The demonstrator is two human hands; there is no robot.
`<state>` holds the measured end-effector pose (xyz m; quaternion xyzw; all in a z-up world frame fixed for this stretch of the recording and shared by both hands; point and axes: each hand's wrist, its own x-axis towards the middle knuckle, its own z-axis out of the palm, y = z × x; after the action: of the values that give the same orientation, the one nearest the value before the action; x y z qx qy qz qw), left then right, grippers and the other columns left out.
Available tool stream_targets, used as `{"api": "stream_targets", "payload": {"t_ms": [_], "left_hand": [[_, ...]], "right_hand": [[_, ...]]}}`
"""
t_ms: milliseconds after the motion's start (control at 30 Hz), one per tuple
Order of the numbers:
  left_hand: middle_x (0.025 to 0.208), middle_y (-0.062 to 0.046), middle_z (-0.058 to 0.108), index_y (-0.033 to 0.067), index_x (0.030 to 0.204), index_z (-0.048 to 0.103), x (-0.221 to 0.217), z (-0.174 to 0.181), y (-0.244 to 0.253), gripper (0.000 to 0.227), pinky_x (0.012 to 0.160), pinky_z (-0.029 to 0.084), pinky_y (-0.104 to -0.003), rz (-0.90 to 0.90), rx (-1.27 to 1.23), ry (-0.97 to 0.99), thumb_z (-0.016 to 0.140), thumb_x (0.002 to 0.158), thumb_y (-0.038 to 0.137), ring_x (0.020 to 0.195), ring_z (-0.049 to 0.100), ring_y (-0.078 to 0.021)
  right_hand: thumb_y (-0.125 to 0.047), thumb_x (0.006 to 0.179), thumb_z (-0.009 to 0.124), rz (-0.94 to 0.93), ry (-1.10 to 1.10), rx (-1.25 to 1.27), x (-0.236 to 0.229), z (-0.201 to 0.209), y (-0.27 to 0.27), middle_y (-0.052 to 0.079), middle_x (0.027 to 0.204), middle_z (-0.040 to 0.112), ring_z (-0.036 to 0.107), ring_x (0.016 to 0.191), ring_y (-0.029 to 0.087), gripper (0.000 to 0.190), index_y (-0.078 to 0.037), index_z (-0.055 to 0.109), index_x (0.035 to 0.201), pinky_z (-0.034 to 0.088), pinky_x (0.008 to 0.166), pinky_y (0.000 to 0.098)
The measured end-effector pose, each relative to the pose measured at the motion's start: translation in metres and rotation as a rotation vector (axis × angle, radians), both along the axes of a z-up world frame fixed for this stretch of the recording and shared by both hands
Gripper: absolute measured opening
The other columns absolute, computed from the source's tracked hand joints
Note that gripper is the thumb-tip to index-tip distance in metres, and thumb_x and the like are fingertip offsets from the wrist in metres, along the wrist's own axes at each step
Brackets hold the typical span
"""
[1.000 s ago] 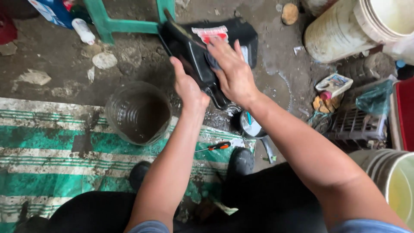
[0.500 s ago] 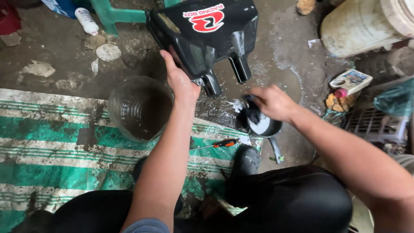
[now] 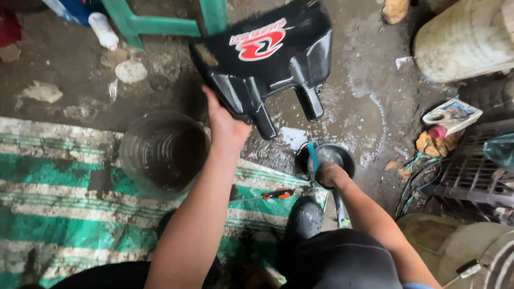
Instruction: Wiping down a black plastic motorcycle chassis component with a cloth and water to remove dirt.
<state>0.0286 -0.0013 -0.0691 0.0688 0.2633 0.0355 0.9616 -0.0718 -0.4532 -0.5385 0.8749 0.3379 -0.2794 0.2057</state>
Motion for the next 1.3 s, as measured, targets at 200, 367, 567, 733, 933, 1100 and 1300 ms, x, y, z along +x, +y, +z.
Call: {"api": "stream_targets", "payload": {"t_ms": [200,367,567,733,933,1100,1300], "left_hand": [[0.147,-0.016,0.072,0.0119,0.143,0.070,0.003,-0.010,0.004,0.071,0.121,0.058,-0.049,-0.024,0.028,0.167,0.058,0.104,0.070,0.138,0.068,-0.0327],[0.138,-0.020,0.075,0.0087,0.140,0.070,-0.008,-0.012,-0.009,0.066,0.113,0.062,-0.051,-0.045,0.127,0.280,0.070,0.102,0.064,0.129,0.073,-0.0334],[0.120,-0.022,0.076,0.0028,0.123,0.075,-0.020,0.029,-0.030,0.052,0.092,0.069,-0.046,-0.097,0.169,0.294,0.072,0.106,0.052,0.110,0.077,-0.0356],[0.112,-0.020,0.077,0.0067,0.116,0.076,-0.008,0.003,-0.014,0.045,0.085,0.072,-0.045,-0.108,0.239,0.334,0.071,0.107,0.050,0.102,0.080,-0.0339],[0.116,-0.022,0.078,0.0025,0.117,0.077,-0.014,0.015,0.004,0.047,0.086,0.072,-0.047,-0.098,0.328,0.349,0.076,0.103,0.048,0.107,0.080,-0.0348],[0.125,-0.021,0.078,0.0028,0.127,0.077,-0.034,0.048,0.011,0.052,0.088,0.071,-0.047,-0.080,0.370,0.302,0.079,0.101,0.048,0.112,0.077,-0.0330],[0.145,-0.018,0.074,0.0043,0.145,0.072,-0.055,0.057,-0.002,0.076,0.105,0.066,-0.043,-0.088,0.437,0.213,0.081,0.094,0.060,0.131,0.072,-0.0300]], "right_hand": [[-0.042,0.073,0.088,-1.441,0.083,0.570,0.004,0.278,0.055,0.012,0.094,0.087,0.083,0.102,0.033,0.033,-0.022,0.093,0.099,0.063,0.085,0.0517],[0.015,0.098,0.069,-1.105,0.067,1.823,0.037,0.496,0.101,0.029,0.133,0.073,0.075,0.124,0.038,0.054,-0.004,0.046,0.144,0.068,0.093,0.0554],[-0.032,0.116,0.069,-0.489,-0.210,1.352,0.088,0.553,0.223,0.014,0.131,0.080,0.073,0.130,0.034,0.029,-0.011,0.081,0.133,0.055,0.115,0.0480],[-0.032,0.117,0.062,-0.024,-0.179,1.140,0.115,0.509,0.266,0.025,0.152,0.068,0.061,0.146,0.042,0.050,-0.005,0.060,0.160,0.048,0.122,0.0590],[-0.037,0.117,0.056,-0.104,0.035,1.078,0.105,0.532,0.238,0.027,0.162,0.059,0.047,0.155,0.051,0.053,0.004,0.057,0.151,0.038,0.123,0.0757],[-0.038,0.116,0.058,-0.443,-0.113,1.007,0.108,0.499,0.180,0.018,0.149,0.070,0.066,0.131,0.049,0.042,-0.013,0.061,0.150,0.051,0.112,0.0726],[-0.034,0.120,0.061,-0.660,-0.490,1.242,0.119,0.515,0.227,0.012,0.105,0.082,0.078,0.108,0.039,0.021,-0.024,0.076,0.131,0.062,0.091,0.0522]]}}
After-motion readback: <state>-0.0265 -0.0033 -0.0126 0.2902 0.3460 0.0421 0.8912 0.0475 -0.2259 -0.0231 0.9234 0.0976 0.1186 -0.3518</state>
